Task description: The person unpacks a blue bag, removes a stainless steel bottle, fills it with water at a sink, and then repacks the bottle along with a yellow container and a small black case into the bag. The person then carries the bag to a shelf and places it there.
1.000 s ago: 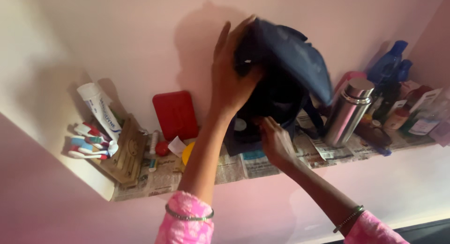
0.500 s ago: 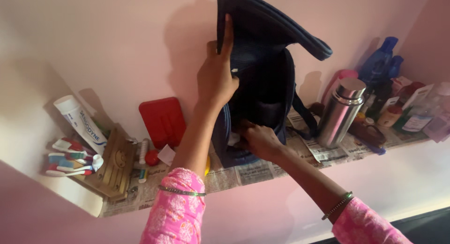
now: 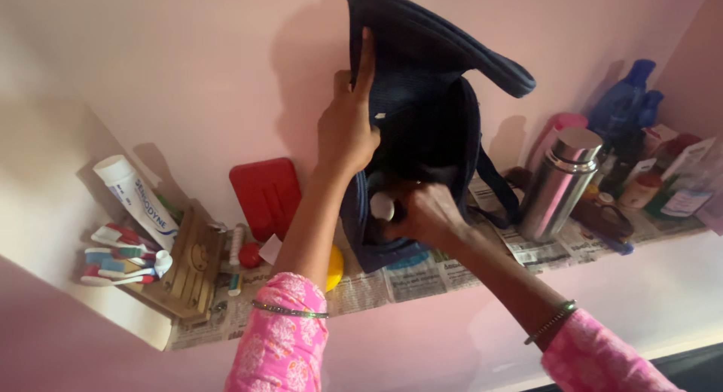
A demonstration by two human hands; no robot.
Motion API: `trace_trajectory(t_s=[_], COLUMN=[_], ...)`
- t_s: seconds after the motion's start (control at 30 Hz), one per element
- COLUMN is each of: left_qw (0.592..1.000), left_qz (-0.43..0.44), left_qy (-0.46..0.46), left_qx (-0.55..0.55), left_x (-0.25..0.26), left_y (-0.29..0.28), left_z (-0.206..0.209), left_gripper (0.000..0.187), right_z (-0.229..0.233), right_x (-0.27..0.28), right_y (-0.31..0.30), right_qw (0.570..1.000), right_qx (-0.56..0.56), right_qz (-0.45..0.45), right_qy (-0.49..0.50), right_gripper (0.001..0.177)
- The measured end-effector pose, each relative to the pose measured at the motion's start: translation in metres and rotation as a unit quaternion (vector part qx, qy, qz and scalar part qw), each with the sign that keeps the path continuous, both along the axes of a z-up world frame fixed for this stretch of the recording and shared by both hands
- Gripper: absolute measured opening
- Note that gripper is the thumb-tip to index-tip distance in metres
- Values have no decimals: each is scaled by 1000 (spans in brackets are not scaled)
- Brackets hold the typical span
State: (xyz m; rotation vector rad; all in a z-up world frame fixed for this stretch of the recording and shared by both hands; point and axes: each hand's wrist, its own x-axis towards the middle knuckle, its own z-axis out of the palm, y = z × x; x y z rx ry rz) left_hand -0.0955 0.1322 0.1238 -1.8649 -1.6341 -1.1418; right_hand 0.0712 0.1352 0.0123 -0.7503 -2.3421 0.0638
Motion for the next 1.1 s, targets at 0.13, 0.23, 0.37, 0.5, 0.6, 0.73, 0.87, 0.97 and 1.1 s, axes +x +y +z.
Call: trace_trajectory(t_s=[0.13, 0.23, 0.37, 0.5, 0.6, 0.73, 0.87, 0.97, 1.1], left_qw=[1000, 999, 998, 997, 995, 991, 991, 989, 965], left_qz=[-15, -35, -51, -73, -97, -126, -99, -135, -180], left_qy=[-9, -15, -23, -27, -29, -34, -69, -39, -146], left_qx=[-9, -20, -38, -27, -7, 11, -65, 52, 124], left_x=[-11, -14, -18, -21, -19, -8, -6, -10, -16], left_y=[0, 0, -2, -11, -18, -25, -31, -32, -29], left_z=[-3, -3, 0, -1, 0, 2, 8, 3, -21], left_gripper=[129, 128, 126, 124, 123, 121, 112, 101, 71], right_z=[10, 17, 18, 9, 20, 44, 61, 75, 86], right_x=[5, 2, 22, 67, 97, 132, 147, 151, 153], right_y=[-12, -14, -17, -28, -25, -41, -58, -61, -65], right_qw=[989, 972, 947, 914, 793, 602, 678, 685, 686], right_qx=[6, 1, -38, -142, -264, -404, -336, -324, -329], right_qz=[19, 17, 72, 27, 158, 322, 323, 328, 330], right_qy=[147, 235, 311, 379, 526, 609, 568, 564, 559], right_gripper=[59, 55, 51, 39, 50, 68, 70, 70, 70])
